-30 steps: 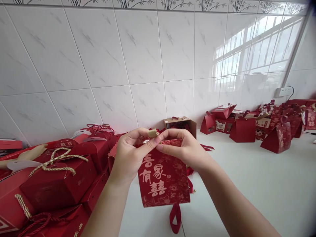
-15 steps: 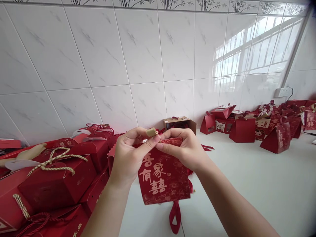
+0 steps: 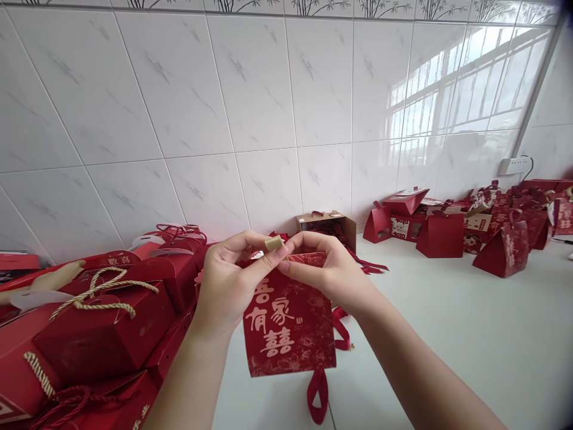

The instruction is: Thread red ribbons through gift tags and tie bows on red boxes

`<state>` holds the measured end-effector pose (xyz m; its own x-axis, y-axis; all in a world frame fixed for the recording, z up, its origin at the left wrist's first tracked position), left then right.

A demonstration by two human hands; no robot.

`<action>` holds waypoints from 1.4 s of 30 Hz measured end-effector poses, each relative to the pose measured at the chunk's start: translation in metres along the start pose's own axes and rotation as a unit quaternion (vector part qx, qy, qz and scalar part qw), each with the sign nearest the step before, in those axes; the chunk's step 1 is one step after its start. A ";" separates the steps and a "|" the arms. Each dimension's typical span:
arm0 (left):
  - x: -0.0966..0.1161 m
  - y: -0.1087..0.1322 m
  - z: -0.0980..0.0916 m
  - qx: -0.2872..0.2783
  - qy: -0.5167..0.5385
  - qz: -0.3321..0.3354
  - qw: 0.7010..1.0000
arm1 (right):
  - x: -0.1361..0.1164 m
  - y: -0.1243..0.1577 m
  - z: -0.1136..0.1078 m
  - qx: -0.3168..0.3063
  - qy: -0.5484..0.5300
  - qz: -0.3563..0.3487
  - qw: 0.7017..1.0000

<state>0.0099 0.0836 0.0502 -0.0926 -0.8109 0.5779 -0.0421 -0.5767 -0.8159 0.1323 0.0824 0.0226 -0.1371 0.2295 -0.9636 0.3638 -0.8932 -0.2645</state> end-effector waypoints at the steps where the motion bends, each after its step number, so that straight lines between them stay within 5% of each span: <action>1: 0.002 0.000 0.000 -0.002 -0.008 0.008 1.000 | 0.000 0.000 0.000 0.001 0.001 0.003 1.000; 26: 0.005 0.003 0.001 -0.019 -0.004 0.008 1.000 | 0.000 -0.006 -0.002 0.002 -0.035 -0.060 0.998; 31: 0.007 0.001 -0.007 -0.022 -0.028 0.020 0.999 | -0.007 0.001 -0.004 0.012 0.060 -0.060 0.996; 35: 0.004 0.001 -0.014 -0.005 -0.033 -0.004 0.999 | -0.016 0.008 -0.023 0.073 0.207 -0.059 0.974; 40: -0.001 0.001 -0.006 -0.050 -0.054 -0.040 0.996 | -0.010 0.005 -0.050 0.079 0.265 -0.001 0.961; 42: 0.005 -0.002 -0.014 -0.018 -0.052 -0.017 0.998 | -0.011 0.005 -0.075 0.154 0.291 0.016 0.944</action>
<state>-0.0040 0.0817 0.0542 0.0139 -0.7979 0.6026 -0.0786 -0.6017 -0.7949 0.2047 0.1047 0.0287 0.4322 0.2938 -0.8526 0.0619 -0.9529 -0.2970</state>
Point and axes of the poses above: each hand's wrist, its own y-axis away from the middle knuckle, its own z-axis out of the palm, x = y × z, the point moved 8 cm from there along -y, towards the middle knuckle, and after that the axes turned 13 degrees about z, right-handed, at the moved point
